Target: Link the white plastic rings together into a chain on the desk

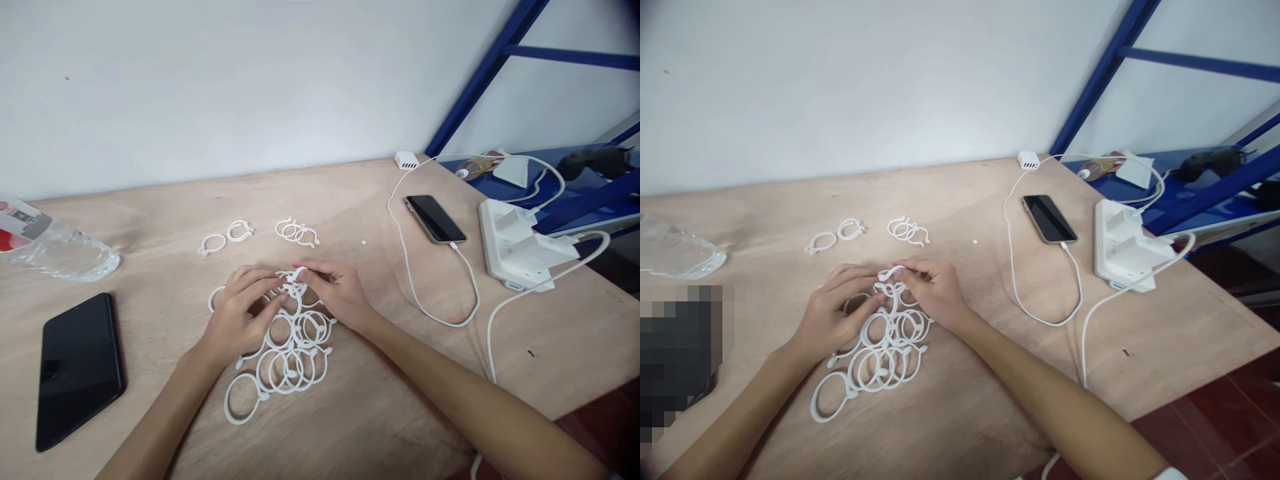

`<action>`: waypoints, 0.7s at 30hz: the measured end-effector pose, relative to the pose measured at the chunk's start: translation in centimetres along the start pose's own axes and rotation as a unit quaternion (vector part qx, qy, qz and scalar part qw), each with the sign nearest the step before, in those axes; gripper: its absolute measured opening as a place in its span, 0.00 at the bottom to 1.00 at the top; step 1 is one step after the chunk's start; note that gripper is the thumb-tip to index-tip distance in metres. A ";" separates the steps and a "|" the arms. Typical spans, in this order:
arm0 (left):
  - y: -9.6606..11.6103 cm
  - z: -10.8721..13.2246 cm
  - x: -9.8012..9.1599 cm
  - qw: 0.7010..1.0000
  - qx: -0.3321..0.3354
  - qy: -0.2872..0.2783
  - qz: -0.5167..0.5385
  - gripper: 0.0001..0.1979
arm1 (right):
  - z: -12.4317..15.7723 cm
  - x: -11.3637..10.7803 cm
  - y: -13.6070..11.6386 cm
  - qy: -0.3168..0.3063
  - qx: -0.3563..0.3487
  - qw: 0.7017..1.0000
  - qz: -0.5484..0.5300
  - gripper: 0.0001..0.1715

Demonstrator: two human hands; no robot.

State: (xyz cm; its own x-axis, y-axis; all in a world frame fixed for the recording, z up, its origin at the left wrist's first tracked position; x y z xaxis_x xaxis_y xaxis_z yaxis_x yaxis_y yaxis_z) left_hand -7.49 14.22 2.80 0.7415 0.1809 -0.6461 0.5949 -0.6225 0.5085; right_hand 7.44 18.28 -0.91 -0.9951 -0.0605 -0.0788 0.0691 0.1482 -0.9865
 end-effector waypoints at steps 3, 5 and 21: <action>-0.3 0.0 0.3 1.000 -0.009 -0.013 -0.002 0.06 | 0.0 -0.1 0.5 0.011 0.026 1.000 -0.013 0.13; -0.4 0.0 0.3 1.000 -0.010 -0.018 -0.007 0.06 | 0.0 -0.2 0.5 0.013 0.026 0.999 -0.013 0.13; -2.8 0.4 -2.0 0.974 -0.173 0.098 0.109 0.05 | -0.1 -0.9 0.3 0.060 -0.012 0.998 0.033 0.11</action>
Point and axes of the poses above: each hand's wrist, its own z-axis away from the middle knuckle, its own x-axis out of the palm, y = z × x, the point moved 8 cm from there along -z, towards the middle knuckle, and after that the axes turned 3 degrees about y, right-handed, at the moved point
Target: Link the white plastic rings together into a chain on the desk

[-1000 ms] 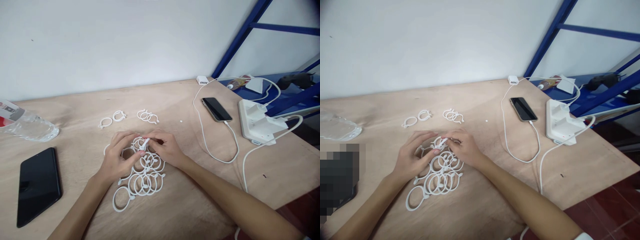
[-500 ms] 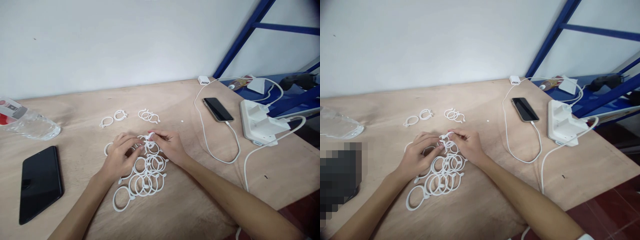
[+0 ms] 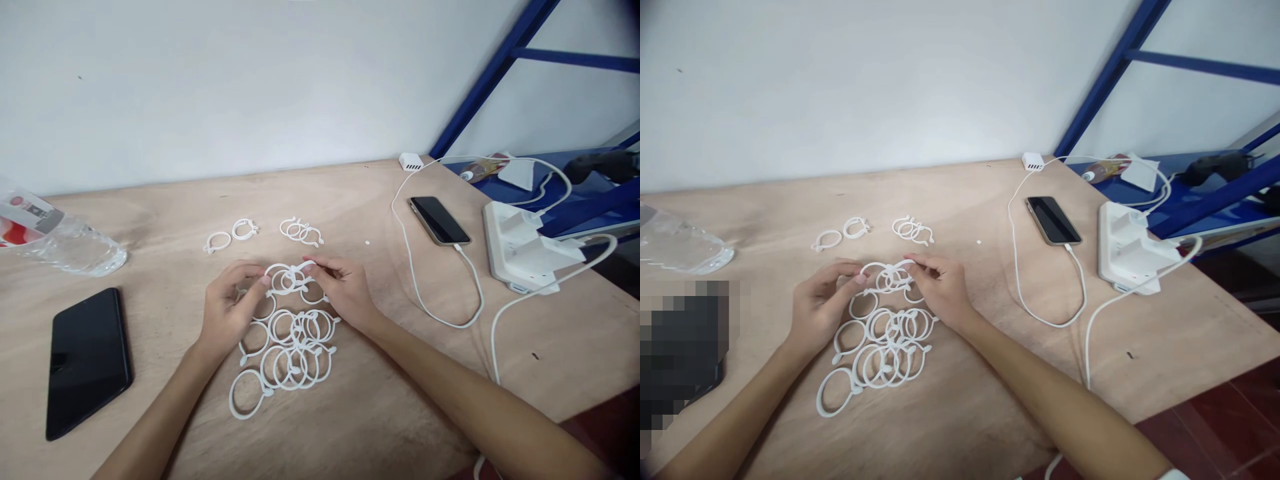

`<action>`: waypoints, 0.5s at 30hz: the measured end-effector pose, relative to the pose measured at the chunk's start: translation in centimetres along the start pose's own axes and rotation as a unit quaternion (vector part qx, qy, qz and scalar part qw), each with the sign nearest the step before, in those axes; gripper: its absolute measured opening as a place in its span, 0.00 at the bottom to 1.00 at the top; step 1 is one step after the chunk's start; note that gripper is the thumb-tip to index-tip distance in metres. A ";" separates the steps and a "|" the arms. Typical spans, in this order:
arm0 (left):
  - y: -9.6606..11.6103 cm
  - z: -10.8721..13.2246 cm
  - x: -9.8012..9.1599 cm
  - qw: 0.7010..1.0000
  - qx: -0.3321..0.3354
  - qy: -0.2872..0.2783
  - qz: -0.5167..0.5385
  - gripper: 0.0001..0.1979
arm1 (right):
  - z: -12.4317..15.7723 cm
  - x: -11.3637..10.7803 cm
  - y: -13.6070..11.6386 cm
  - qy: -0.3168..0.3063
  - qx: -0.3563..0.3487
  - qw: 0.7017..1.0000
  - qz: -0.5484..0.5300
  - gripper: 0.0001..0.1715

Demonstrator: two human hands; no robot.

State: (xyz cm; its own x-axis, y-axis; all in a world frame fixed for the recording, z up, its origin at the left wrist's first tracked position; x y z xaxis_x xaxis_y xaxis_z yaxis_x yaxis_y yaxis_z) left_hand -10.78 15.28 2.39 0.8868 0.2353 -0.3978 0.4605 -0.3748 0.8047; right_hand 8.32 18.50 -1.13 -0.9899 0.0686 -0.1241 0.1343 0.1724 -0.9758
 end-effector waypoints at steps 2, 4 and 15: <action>-0.8 -0.1 -0.3 0.999 -0.036 0.007 0.016 0.07 | 0.0 0.0 -0.4 0.003 -0.027 1.000 0.012 0.10; -0.8 -0.1 -0.3 0.999 -0.036 0.003 0.011 0.09 | 0.0 0.0 -0.6 0.003 -0.041 0.999 0.017 0.10; 3.0 1.2 1.8 0.964 0.201 -0.058 -0.166 0.20 | 0.4 1.0 -0.8 -0.069 -0.020 0.997 0.007 0.12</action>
Point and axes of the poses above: each hand's wrist, its own z-axis away from the middle knuckle, its own x-axis out of the palm, y = z × x, the point moved 8 cm from there along -z, towards the middle knuckle, and after that the axes turned 3 degrees about y, right-handed, at the moved point
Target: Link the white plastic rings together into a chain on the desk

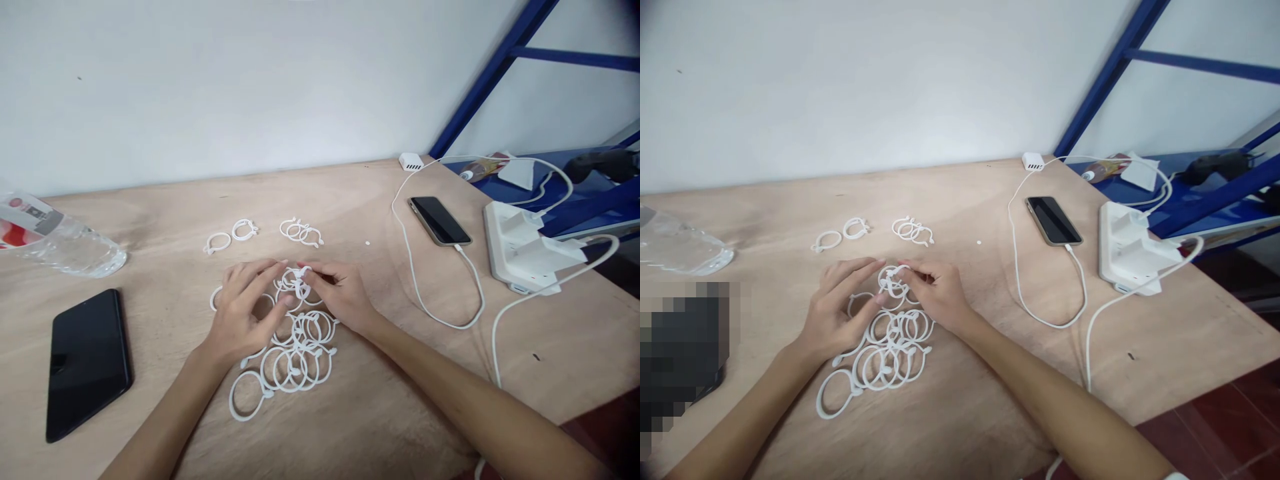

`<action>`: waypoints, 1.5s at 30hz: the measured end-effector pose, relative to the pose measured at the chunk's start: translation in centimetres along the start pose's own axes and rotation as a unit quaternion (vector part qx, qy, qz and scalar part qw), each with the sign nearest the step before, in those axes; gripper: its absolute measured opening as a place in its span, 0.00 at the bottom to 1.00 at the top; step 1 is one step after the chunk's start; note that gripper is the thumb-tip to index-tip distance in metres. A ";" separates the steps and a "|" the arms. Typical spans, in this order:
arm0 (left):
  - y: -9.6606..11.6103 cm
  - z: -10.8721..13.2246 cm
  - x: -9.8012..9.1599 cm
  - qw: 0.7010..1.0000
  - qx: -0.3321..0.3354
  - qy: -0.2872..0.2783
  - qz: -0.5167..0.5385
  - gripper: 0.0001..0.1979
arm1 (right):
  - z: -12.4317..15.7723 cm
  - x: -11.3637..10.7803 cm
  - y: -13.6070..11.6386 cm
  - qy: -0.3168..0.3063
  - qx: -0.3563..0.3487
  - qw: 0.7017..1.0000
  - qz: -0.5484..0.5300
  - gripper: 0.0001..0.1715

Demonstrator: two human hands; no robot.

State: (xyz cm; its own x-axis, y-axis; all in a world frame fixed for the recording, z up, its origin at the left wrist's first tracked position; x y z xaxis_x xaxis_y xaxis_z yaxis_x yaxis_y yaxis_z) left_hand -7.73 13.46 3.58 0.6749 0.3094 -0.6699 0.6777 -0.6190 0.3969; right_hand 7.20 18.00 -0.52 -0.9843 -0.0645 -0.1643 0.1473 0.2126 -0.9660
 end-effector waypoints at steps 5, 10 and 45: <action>1.1 0.1 1.0 0.998 0.041 -0.057 0.007 0.23 | 0.4 1.3 -1.5 -0.084 -0.088 0.989 0.082 0.15; 1.7 0.0 0.9 0.997 0.040 -0.034 0.057 0.19 | 0.9 2.1 -2.2 -0.130 -0.145 0.974 0.113 0.15; -2.7 0.2 1.1 0.984 -0.124 -0.070 -0.104 0.03 | -0.1 -1.1 -1.0 0.062 -0.070 0.992 0.089 0.08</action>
Point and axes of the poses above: each hand's wrist, its own z-axis away from the middle knuckle, its own x-axis out of the palm, y = z × x, the point moved 8 cm from there along -z, towards the middle knuckle, and after that the axes turned 3 degrees about y, right-handed, at the moved point
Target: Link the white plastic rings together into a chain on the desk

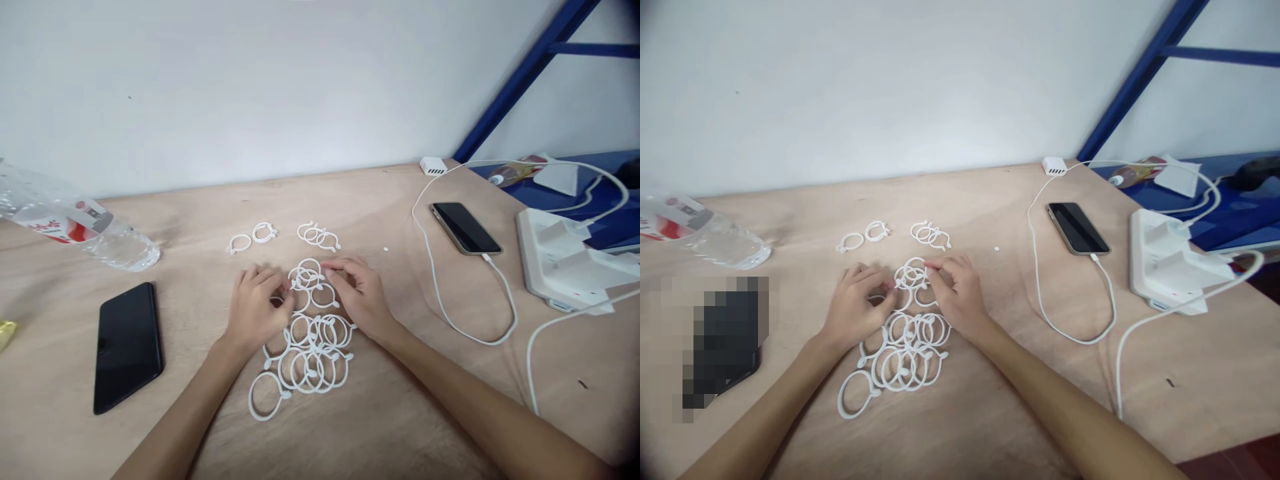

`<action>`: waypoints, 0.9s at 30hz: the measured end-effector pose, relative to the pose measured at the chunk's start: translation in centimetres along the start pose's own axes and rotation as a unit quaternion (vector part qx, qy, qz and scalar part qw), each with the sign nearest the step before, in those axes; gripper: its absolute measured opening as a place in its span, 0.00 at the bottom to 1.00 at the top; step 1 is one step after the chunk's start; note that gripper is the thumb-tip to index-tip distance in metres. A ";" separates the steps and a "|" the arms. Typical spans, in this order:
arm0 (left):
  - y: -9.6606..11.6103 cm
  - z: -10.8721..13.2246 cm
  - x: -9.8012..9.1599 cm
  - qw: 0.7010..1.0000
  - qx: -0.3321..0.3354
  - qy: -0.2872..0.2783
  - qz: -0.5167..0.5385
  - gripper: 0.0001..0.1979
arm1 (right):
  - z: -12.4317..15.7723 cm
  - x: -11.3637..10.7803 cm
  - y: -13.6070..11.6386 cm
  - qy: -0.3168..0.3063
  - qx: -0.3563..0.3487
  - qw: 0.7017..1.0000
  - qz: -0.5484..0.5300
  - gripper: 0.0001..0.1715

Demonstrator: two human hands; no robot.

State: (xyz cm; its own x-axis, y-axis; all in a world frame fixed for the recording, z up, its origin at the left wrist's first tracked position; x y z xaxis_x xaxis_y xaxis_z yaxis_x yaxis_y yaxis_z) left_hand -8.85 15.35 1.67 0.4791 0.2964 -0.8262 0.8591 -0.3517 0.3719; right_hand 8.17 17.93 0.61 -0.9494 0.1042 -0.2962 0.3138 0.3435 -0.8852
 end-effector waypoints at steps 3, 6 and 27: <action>0.8 0.1 -1.0 0.996 0.049 0.061 0.048 0.03 | 0.1 0.0 -0.2 -0.006 -0.008 1.000 -0.008 0.08; 1.7 0.5 -1.8 0.984 0.111 0.105 0.089 0.05 | 0.3 0.8 -1.2 -0.062 -0.053 0.996 -0.025 0.10; 2.6 0.7 -0.6 0.981 0.141 0.022 0.129 0.15 | 0.6 1.5 -0.9 -0.101 -0.020 0.993 -0.064 0.05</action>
State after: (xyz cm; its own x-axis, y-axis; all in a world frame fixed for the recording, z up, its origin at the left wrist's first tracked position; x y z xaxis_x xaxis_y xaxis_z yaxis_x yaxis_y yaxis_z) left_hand -7.03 13.61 2.84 0.6864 0.2011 -0.6988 0.6271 -0.6503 0.4288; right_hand 6.44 17.19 0.77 -0.9588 -0.1301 -0.2524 0.1870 0.3798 -0.9060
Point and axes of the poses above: each hand's wrist, its own z-axis away from the middle knuckle, its own x-axis out of the palm, y = z × x, the point moved 8 cm from there along -z, towards the middle knuckle, and after that the axes turned 3 degrees about y, right-handed, at the moved point
